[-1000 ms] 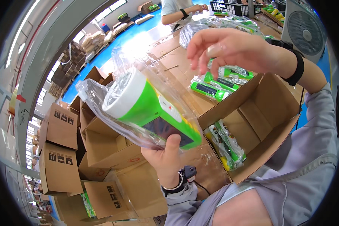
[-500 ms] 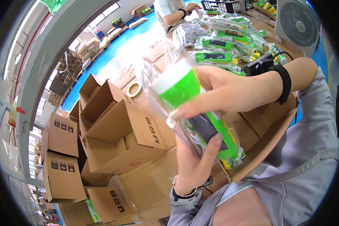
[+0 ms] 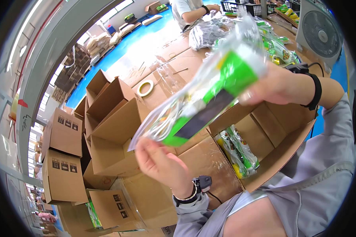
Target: Packing individual flashlights into a cardboard shipping box.
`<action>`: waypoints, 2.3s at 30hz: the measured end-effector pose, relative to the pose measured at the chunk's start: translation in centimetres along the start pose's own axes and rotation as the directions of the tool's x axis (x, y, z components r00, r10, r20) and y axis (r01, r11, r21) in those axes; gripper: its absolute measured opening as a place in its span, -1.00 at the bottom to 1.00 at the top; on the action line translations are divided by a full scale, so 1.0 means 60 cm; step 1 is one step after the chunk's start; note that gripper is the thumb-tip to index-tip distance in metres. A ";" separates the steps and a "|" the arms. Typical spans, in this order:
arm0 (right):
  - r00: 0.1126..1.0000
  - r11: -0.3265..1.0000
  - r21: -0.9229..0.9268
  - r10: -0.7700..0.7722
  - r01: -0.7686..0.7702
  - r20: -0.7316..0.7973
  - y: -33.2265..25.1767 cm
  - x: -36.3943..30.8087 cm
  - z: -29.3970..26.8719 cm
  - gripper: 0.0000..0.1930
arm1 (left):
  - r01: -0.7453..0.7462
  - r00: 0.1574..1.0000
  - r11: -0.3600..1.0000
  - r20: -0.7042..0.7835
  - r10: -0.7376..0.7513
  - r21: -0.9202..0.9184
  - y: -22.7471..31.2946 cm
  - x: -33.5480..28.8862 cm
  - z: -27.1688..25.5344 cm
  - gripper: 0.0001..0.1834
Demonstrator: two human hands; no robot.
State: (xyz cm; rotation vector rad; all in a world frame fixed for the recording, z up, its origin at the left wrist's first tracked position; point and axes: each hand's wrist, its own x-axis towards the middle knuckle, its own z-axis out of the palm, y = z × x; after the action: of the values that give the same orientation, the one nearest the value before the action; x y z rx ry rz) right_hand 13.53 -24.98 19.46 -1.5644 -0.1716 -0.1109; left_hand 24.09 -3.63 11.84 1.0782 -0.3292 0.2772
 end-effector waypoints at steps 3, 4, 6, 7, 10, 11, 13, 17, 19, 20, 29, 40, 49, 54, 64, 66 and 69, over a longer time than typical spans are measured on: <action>0.961 0.949 0.183 0.233 -0.258 0.146 0.029 -0.014 0.005 -0.41 | -0.089 0.970 0.993 -0.232 0.069 -0.078 0.014 0.015 0.014 -0.75; 0.934 0.930 0.172 0.289 -0.325 0.208 0.038 -0.018 0.002 -0.37 | -0.076 0.972 0.997 -0.224 0.071 -0.014 0.015 0.012 0.008 -0.70; 0.886 0.932 0.035 0.330 -0.361 0.326 0.059 -0.023 -0.001 -0.34 | -0.124 0.991 0.992 -0.037 0.126 0.035 0.019 -0.001 -0.006 -0.69; 0.886 0.931 0.038 0.331 -0.362 0.325 0.068 -0.025 -0.003 -0.34 | -0.181 0.973 0.981 0.159 0.168 0.069 0.021 -0.006 -0.010 -0.68; 0.816 0.873 -0.025 0.465 -0.487 0.342 0.085 -0.031 -0.002 -0.45 | -0.279 0.958 0.954 -0.029 0.284 0.110 0.032 -0.008 -0.004 -0.62; 0.816 0.874 -0.023 0.464 -0.486 0.345 0.084 -0.031 -0.003 -0.45 | -0.295 0.917 0.946 -0.238 0.321 0.137 0.036 -0.009 -0.002 -0.60; 0.804 0.872 -0.056 0.472 -0.487 0.361 0.087 -0.026 -0.006 -0.46 | -0.268 0.962 0.946 0.000 0.273 0.183 0.036 -0.018 -0.019 -0.51; 0.834 0.877 -0.003 0.459 -0.481 0.306 0.083 -0.021 -0.006 -0.47 | -0.283 0.959 0.949 0.035 0.280 0.139 0.032 -0.025 0.001 -0.48; 0.872 0.910 -0.054 0.410 -0.411 0.270 0.068 -0.018 -0.012 -0.46 | -0.022 0.999 1.000 0.025 0.022 0.012 0.034 -0.010 -0.002 -0.49; 0.901 0.929 -0.070 0.370 -0.364 0.227 0.062 -0.018 -0.018 -0.47 | 0.104 0.989 0.992 0.114 -0.094 -0.078 0.038 -0.008 -0.010 -0.57; 0.982 0.977 -0.112 0.175 -0.181 -0.067 0.000 -0.028 -0.032 -0.50 | 0.164 0.906 0.981 0.409 -0.108 -0.104 0.011 0.004 -0.011 -0.69; 0.997 0.995 -0.101 -0.029 0.021 -0.076 0.018 -0.025 -0.069 -0.54 | 0.474 0.842 0.670 0.516 -0.156 -0.571 -0.024 0.011 -0.020 -0.68; 0.964 0.945 -0.315 -0.004 0.090 0.264 -0.019 -0.019 -0.034 -0.67 | 0.674 0.373 0.731 0.805 -0.462 0.107 0.018 -0.014 0.019 -0.20; 0.959 0.870 -0.407 -0.223 0.277 0.177 -0.023 0.008 -0.023 -0.80 | 0.923 -0.012 0.369 0.968 -0.252 0.107 -0.005 -0.023 -0.003 -0.11; 0.895 0.625 -0.668 -0.422 0.404 0.145 -0.039 0.014 -0.011 -0.80 | 0.701 0.154 0.697 0.923 -0.353 0.151 0.018 -0.035 -0.007 -0.24; 0.766 0.332 -0.781 -0.583 0.529 0.271 -0.043 0.018 -0.016 -0.73 | 0.623 0.215 0.763 0.899 -0.381 0.174 0.025 -0.038 -0.005 -0.26; 0.851 0.515 -0.720 -0.486 0.464 0.201 -0.049 0.008 -0.002 -0.67 | 0.513 0.220 0.823 0.889 -0.402 0.245 0.030 -0.043 -0.005 -0.31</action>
State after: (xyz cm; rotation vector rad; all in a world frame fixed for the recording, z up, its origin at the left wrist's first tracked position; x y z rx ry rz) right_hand 13.50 -25.09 22.43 -2.3200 -0.6052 -0.7295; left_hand 21.09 -2.70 12.17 1.0822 -1.0061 -0.9890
